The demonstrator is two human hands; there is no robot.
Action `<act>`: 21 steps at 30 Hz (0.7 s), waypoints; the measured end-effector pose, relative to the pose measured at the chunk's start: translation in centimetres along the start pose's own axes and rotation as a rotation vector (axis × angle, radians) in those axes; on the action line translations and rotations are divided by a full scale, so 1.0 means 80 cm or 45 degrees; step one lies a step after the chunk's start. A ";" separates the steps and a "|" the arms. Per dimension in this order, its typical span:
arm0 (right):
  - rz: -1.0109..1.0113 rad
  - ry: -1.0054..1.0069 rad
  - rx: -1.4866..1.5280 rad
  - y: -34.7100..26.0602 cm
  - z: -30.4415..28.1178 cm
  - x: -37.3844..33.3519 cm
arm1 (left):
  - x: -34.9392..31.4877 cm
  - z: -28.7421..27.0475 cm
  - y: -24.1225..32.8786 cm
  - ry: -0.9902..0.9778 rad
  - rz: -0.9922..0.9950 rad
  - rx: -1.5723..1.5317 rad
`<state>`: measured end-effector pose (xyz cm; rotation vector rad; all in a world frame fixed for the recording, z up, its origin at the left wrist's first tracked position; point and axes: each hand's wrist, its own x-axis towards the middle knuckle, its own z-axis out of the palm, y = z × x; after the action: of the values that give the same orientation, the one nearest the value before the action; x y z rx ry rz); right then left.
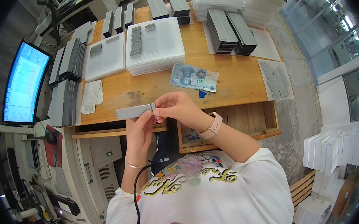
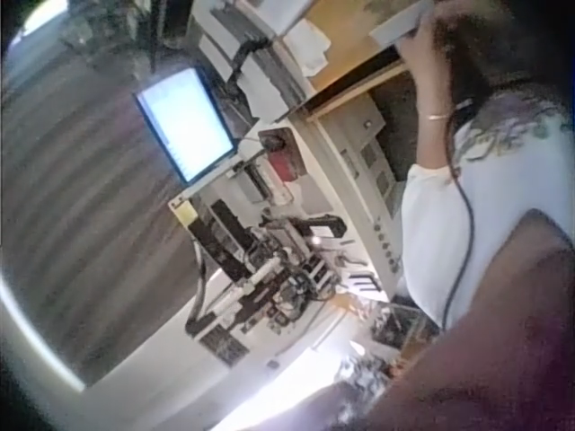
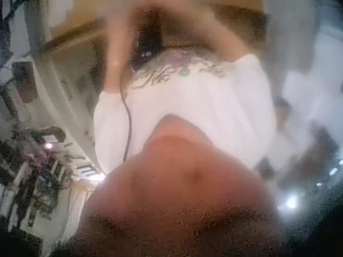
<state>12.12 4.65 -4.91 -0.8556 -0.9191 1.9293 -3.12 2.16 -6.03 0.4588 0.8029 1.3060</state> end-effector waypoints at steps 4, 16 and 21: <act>-0.036 0.041 -0.008 0.000 -0.004 0.000 | 0.002 -0.001 0.001 0.016 0.007 -0.015; -0.155 0.080 -0.393 -0.016 0.004 -0.007 | -0.004 0.011 0.005 0.108 0.333 0.479; -0.147 0.126 -0.312 -0.014 0.006 -0.007 | -0.005 0.011 0.003 0.066 0.372 0.527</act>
<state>12.37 4.51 -3.59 -1.0068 -1.1353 1.6831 -2.64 1.97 -5.20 0.9008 1.0857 1.4246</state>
